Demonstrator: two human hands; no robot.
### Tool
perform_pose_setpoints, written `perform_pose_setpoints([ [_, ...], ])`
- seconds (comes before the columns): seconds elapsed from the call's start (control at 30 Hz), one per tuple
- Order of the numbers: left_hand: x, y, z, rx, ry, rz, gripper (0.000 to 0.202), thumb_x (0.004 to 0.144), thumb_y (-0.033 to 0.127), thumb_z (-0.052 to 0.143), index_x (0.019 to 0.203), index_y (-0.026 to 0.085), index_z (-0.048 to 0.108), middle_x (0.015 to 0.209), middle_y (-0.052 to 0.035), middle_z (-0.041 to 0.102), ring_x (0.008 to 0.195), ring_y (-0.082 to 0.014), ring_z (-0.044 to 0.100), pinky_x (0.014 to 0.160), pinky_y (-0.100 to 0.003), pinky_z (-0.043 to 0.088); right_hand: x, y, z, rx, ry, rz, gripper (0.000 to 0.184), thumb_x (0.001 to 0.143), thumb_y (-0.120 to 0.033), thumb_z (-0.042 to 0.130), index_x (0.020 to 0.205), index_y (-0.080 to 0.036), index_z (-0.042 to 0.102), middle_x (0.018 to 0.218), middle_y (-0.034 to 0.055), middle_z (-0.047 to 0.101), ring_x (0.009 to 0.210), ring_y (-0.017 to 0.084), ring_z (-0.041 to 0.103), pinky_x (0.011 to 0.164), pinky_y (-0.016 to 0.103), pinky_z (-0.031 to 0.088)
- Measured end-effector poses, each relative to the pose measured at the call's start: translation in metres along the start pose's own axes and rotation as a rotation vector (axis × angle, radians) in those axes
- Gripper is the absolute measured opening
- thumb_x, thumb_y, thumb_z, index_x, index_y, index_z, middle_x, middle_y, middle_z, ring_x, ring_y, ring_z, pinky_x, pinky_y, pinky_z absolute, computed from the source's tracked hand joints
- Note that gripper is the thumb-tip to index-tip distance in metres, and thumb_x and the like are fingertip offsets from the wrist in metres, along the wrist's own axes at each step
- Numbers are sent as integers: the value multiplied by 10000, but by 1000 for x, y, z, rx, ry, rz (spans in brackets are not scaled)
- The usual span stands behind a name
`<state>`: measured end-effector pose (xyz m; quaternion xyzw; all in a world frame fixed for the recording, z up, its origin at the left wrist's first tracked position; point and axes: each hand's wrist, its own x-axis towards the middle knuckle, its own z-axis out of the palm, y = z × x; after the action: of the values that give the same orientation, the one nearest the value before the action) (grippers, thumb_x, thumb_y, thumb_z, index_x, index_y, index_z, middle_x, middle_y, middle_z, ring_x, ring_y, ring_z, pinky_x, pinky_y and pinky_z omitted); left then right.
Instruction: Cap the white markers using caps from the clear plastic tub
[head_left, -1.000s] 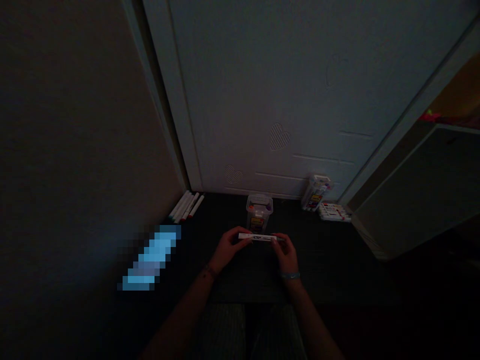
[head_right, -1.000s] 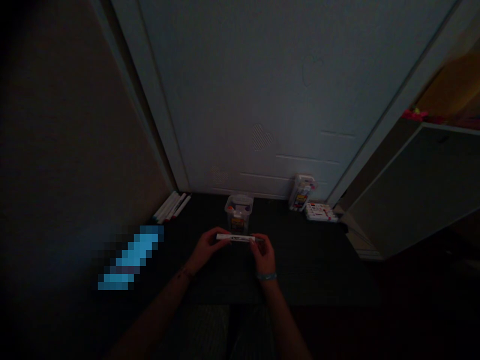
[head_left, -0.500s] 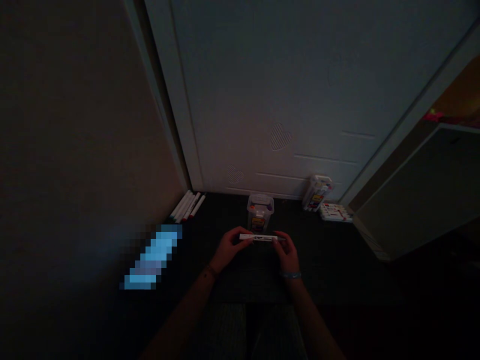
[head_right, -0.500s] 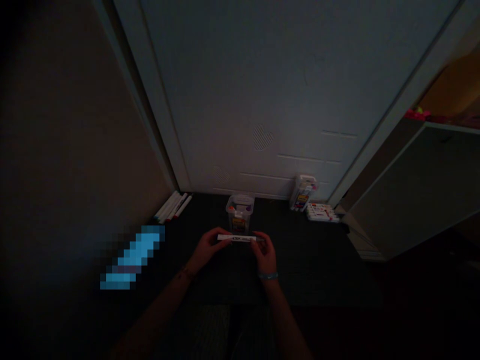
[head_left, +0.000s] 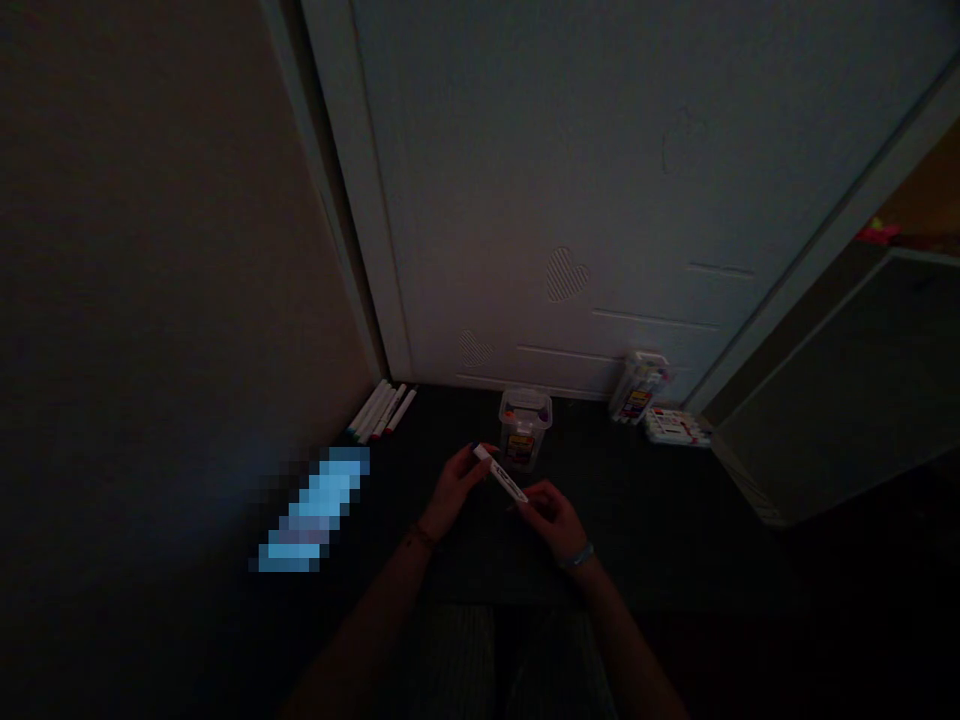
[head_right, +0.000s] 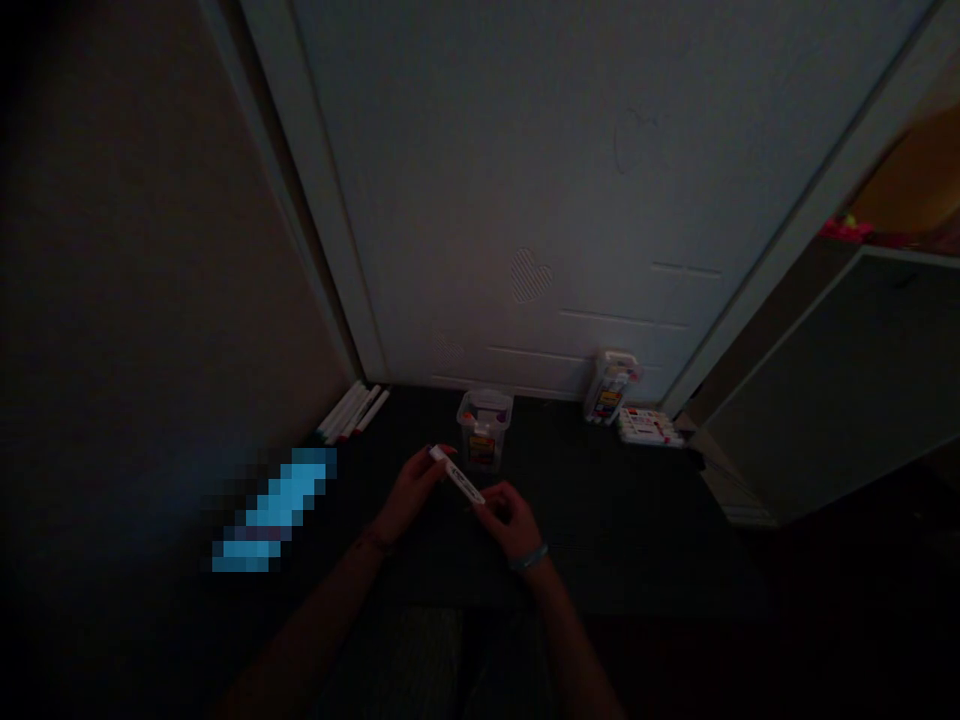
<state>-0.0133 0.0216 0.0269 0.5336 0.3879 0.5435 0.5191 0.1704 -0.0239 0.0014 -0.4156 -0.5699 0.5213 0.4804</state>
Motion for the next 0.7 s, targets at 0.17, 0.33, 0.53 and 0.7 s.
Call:
perform_pose_setpoints([
  [0.17, -2, 1, 4, -45, -86, -21, 375, 797, 344, 554, 1133, 178, 567, 933, -32, 628, 863, -161, 560, 804, -268, 422, -1, 0, 3, -119, -99, 0, 379, 754, -411, 616, 1051, -181, 563, 840, 51, 694, 783, 183, 634, 730, 309, 469],
  [0.33, -2, 3, 5, -79, -155, -64, 453, 818, 343, 533, 1235, 175, 484, 930, -41, 640, 871, -160, 575, 821, -278, 423, -4, -7, 6, -146, -190, 21, 377, 756, -422, 609, 1041, -175, 595, 864, 51, 698, 823, 191, 644, 788, 323, 469],
  [0.53, -2, 3, 5, -97, -176, -101, 503, 773, 342, 593, 1230, 172, 470, 922, -68, 667, 844, -183, 616, 788, -306, 454, -5, -6, 6, -169, -266, 43, 363, 787, -431, 563, 1027, -162, 610, 861, 55, 696, 813, 188, 643, 756, 315, 483],
  [0.7, -3, 3, 8, -86, -223, -93, 485, 763, 302, 609, 1209, 171, 469, 873, -67, 686, 863, -191, 627, 808, -313, 449, -3, 3, 6, -275, -212, -35, 290, 752, -407, 611, 929, -179, 639, 829, 36, 682, 776, 176, 633, 740, 298, 478],
])
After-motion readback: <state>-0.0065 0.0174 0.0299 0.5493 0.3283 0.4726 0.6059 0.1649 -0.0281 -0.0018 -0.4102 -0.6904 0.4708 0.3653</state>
